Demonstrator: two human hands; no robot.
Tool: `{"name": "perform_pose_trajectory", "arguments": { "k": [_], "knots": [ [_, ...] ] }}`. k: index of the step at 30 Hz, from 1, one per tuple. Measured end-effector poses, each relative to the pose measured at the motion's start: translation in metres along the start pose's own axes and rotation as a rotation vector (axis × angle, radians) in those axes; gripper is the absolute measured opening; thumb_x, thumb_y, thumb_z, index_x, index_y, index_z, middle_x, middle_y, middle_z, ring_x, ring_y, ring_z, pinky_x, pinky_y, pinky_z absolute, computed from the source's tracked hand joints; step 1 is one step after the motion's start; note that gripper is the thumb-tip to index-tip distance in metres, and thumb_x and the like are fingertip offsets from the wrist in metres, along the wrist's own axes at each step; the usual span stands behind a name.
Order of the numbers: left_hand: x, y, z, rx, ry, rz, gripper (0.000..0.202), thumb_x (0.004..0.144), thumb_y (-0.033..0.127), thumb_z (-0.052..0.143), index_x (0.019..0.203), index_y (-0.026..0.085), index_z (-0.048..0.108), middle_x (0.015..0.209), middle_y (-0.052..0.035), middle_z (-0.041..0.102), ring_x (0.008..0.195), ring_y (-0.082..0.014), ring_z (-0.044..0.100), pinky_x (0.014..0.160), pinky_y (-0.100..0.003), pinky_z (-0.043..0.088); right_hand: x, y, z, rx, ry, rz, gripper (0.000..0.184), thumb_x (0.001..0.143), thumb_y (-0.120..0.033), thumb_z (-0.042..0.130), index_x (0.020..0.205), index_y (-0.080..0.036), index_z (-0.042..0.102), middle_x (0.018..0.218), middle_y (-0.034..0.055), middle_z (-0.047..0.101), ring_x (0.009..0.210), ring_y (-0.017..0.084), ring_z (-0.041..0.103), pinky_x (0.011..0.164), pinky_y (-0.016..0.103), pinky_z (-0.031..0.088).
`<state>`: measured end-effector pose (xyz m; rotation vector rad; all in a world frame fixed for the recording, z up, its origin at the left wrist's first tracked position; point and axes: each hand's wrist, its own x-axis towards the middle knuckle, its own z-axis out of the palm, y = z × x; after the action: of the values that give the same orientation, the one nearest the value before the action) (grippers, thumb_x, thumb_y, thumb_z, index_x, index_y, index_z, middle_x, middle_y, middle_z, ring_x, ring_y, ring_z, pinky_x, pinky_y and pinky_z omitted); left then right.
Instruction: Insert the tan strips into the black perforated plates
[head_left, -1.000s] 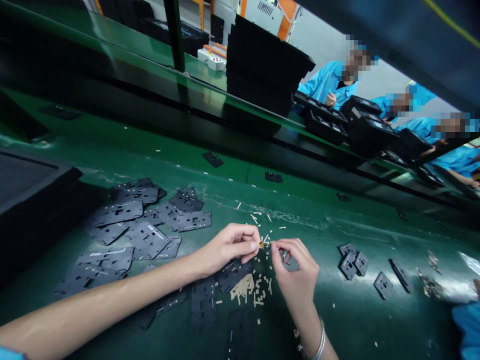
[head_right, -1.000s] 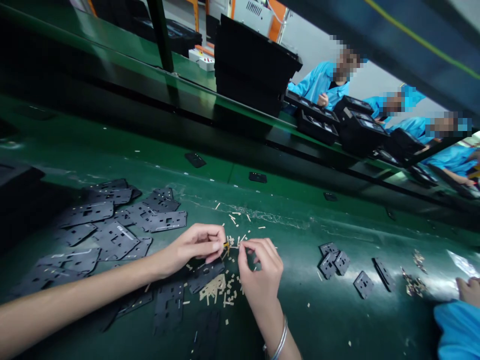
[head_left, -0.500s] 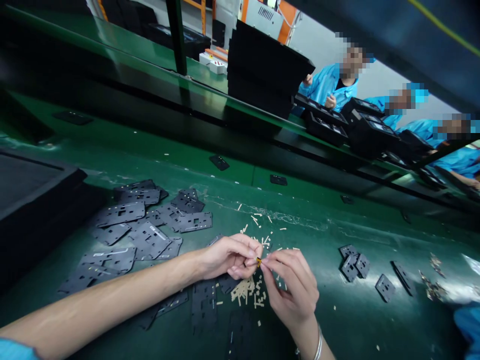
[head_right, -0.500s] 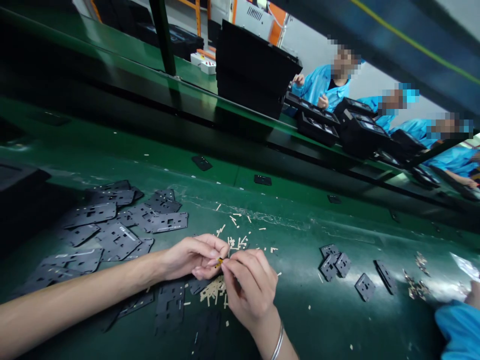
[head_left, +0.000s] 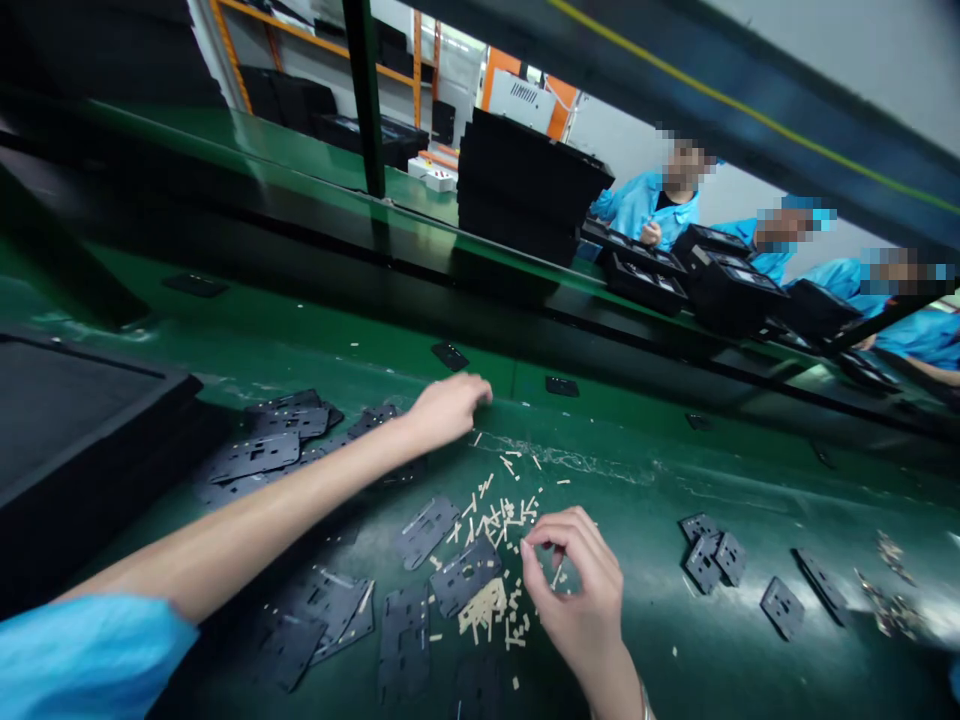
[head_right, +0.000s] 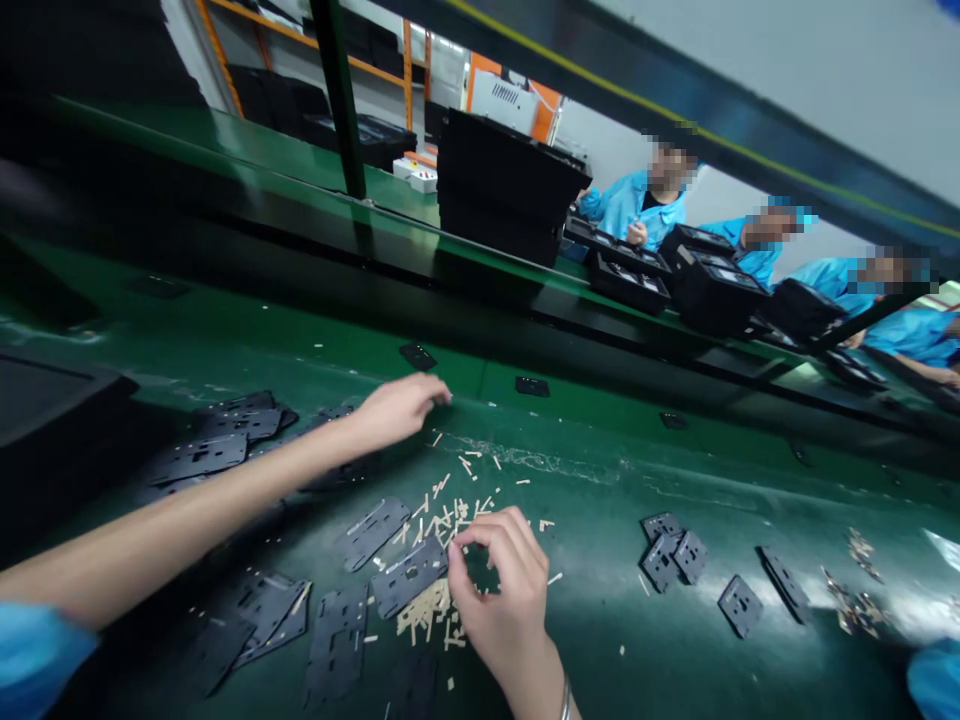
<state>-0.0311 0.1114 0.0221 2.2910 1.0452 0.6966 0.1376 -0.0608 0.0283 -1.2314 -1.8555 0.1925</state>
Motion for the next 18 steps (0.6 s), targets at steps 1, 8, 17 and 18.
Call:
{"name": "perform_pose_trajectory", "arguments": {
  "k": [1,8,17,18],
  "knots": [
    [0.014,-0.011,-0.007,0.050,0.056,0.004,0.019,0.086,0.008,0.040,0.093,0.008,0.057,0.096,-0.0087,0.059,0.085,-0.0153,0.055,0.068,-0.027,0.047,0.000,0.001,0.000,-0.004,-0.002,-0.001,0.014,0.075,-0.004,0.054,0.077,-0.018,0.053,0.068,0.0027,0.056,0.063,0.014,0.049,0.053,0.026,0.038],
    [0.059,-0.064,-0.032,0.140,0.136,0.027,0.021,0.086,0.028,0.052,0.098,0.011,0.056,0.095,-0.0052,0.059,0.083,-0.0159,0.058,0.073,-0.034,0.050,0.000,0.008,0.003,-0.039,-0.015,0.035,0.010,0.077,-0.008,0.050,0.075,-0.017,0.053,0.068,0.0024,0.056,0.063,0.014,0.050,0.054,0.027,0.039],
    [0.023,-0.021,-0.021,-0.175,0.192,-0.051,0.012,0.084,0.022,0.050,0.078,0.012,0.049,0.067,0.0045,0.050,0.064,-0.0093,0.052,0.058,-0.020,0.042,-0.002,0.006,0.009,0.047,0.040,0.210,0.009,0.075,-0.011,0.052,0.070,-0.017,0.055,0.068,0.0023,0.058,0.058,0.012,0.049,0.050,0.023,0.038],
    [0.011,-0.007,-0.012,-0.231,0.176,-0.064,0.011,0.083,0.021,0.050,0.077,0.012,0.048,0.067,0.0047,0.051,0.064,-0.0095,0.052,0.058,-0.019,0.042,-0.003,0.006,0.009,0.090,0.063,0.284,0.007,0.076,-0.013,0.053,0.070,-0.017,0.055,0.071,0.0029,0.059,0.057,0.011,0.050,0.049,0.022,0.038]
  ]
}}
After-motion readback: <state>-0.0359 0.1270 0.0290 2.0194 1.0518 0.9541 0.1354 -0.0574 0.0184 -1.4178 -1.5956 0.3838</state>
